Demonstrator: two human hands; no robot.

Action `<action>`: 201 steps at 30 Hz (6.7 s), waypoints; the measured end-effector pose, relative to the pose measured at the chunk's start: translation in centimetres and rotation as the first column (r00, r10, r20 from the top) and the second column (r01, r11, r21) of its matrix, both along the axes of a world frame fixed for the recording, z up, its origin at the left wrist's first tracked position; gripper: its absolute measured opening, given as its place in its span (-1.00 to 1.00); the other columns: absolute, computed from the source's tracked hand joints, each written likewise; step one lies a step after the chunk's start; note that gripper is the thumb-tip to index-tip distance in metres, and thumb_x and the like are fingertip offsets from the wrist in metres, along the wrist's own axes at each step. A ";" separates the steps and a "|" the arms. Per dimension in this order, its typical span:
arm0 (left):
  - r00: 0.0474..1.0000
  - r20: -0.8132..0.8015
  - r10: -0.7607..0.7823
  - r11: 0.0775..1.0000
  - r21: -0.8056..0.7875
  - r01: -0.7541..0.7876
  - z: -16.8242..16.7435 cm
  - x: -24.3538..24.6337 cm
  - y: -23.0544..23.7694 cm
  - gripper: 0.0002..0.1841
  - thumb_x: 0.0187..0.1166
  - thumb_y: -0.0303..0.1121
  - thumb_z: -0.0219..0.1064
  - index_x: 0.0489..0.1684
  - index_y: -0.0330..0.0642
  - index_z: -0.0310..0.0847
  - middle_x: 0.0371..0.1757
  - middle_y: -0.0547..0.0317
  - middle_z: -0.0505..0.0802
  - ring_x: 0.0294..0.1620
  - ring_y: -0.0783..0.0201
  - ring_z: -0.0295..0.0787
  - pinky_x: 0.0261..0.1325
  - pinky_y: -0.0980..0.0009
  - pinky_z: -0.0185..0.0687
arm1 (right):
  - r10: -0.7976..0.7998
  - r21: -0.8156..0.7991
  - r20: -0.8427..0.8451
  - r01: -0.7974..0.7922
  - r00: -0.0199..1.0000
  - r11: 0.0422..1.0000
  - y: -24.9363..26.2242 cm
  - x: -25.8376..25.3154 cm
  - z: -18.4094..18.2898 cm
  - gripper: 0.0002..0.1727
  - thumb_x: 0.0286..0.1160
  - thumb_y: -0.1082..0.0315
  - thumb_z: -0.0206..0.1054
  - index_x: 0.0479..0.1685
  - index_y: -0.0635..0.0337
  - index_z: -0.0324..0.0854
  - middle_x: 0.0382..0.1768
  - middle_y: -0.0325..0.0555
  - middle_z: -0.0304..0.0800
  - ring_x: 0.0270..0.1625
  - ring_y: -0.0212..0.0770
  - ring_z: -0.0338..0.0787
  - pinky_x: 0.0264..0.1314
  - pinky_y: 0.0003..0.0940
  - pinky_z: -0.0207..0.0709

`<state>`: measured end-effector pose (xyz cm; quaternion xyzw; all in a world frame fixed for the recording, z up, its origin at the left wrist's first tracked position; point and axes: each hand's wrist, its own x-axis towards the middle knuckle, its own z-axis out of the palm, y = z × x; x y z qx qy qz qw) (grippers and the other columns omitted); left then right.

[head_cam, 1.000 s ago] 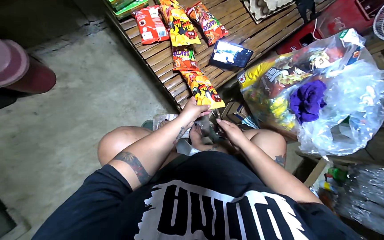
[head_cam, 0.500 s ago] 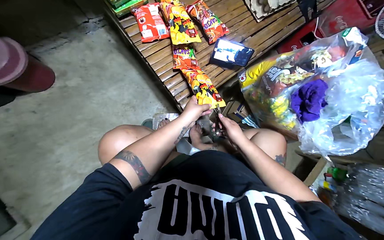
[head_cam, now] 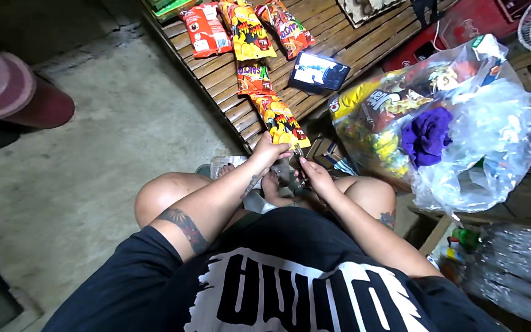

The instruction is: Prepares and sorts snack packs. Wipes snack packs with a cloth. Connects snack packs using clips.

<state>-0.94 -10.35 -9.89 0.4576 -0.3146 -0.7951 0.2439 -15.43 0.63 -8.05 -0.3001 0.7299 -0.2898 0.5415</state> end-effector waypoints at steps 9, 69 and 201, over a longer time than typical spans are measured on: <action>1.000 -0.011 0.010 1.000 0.007 -0.010 0.0 0.0 -0.1 -0.39 0.53 -0.62 0.41 0.52 -0.35 0.16 0.18 -0.20 0.72 -0.11 0.17 0.90 -0.02 0.35 0.87 | 0.048 -0.013 -0.094 -0.050 0.994 0.999 0.0 -0.1 0.1 -0.52 0.90 0.12 -0.03 -0.13 0.37 0.62 -0.29 -0.09 0.77 -0.30 -0.34 0.77 -0.14 -0.39 0.69; 1.000 0.015 -0.012 1.000 -0.005 0.012 -0.1 0.0 -0.1 -0.36 0.51 -0.61 0.42 0.56 -0.34 0.16 0.25 -0.20 0.69 -0.05 0.15 0.88 0.00 0.33 0.86 | 0.029 0.011 -0.096 -0.028 0.995 1.000 0.2 -0.1 0.0 -0.49 0.89 0.08 0.00 -0.16 0.36 0.66 -0.26 -0.07 0.83 -0.24 -0.30 0.83 -0.09 -0.34 0.72; 0.865 -0.306 -0.397 0.867 0.183 0.463 -0.8 0.6 3.7 -0.72 0.89 -0.13 -0.04 0.13 -0.13 0.41 -0.30 0.22 0.67 -0.37 0.37 0.67 -0.16 0.43 0.71 | 0.042 0.049 0.229 -0.054 0.972 0.997 -1.6 -0.6 1.5 -0.64 0.91 0.27 -0.09 0.40 0.22 0.47 -0.50 -0.27 0.53 -0.55 -0.42 0.54 -0.44 -0.52 0.51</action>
